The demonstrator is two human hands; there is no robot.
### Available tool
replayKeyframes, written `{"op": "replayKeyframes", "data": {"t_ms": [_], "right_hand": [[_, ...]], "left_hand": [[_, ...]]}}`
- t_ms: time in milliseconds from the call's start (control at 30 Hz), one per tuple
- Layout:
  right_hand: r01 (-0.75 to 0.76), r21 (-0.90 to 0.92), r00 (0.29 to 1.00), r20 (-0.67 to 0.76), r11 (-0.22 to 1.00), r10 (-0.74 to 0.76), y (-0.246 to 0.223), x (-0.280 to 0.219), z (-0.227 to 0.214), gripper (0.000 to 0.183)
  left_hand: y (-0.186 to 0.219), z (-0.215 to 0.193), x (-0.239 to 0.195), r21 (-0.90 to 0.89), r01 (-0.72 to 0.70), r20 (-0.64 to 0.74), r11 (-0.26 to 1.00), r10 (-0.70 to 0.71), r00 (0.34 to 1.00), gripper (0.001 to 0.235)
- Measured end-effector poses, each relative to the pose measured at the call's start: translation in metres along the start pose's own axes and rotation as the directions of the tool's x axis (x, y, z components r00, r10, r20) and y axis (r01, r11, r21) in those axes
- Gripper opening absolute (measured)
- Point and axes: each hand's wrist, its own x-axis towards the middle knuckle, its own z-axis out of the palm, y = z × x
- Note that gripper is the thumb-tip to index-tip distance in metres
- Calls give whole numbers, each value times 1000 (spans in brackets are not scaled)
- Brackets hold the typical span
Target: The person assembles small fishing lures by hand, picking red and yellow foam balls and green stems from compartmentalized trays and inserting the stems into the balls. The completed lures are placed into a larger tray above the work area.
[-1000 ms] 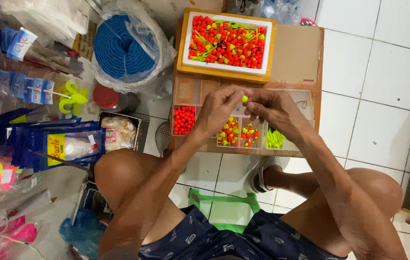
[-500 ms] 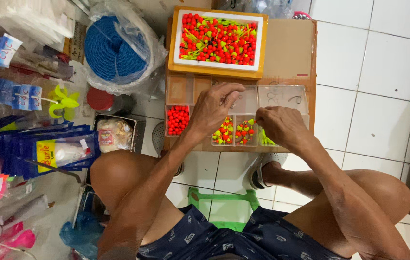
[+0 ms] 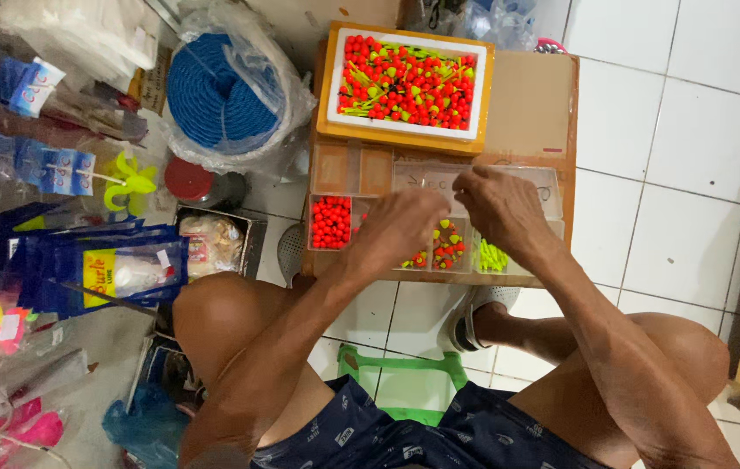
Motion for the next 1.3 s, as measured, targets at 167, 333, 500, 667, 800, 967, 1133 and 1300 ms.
{"op": "replayKeyframes", "data": {"t_ms": [167, 333, 500, 667, 800, 967, 1133, 1300], "right_hand": [[60, 9, 996, -71, 998, -59, -10, 36, -7, 8], [162, -70, 978, -121, 984, -170, -23, 96, -5, 11], [323, -271, 889, -241, 907, -389, -36, 159, 1, 36], [378, -367, 868, -180, 850, -463, -44, 175, 11, 30], [365, -415, 867, -175, 833, -467, -47, 179, 16, 17], [374, -460, 824, -235, 805, -516, -43, 184, 17, 9], [370, -498, 840, -182, 785, -511, -44, 180, 12, 7], [375, -460, 847, -184, 805, -499, -38, 180, 13, 11]], "left_hand": [[4, 11, -11, 392, -83, 42, 916, 72, 996, 14], [-15, 42, -7, 471, -56, -21, 880, 74, 997, 13], [-27, 62, -8, 627, -40, -6, 778, 56, 998, 19], [-23, 56, -6, 664, -23, -12, 748, 41, 999, 20], [-22, 55, -7, 623, -31, 12, 782, 30, 999, 19], [-24, 59, -6, 643, -31, -4, 765, 44, 999, 18], [-27, 61, -6, 591, -44, 7, 806, 50, 999, 16], [-25, 58, -6, 600, -54, 30, 798, 44, 999, 18]]}}
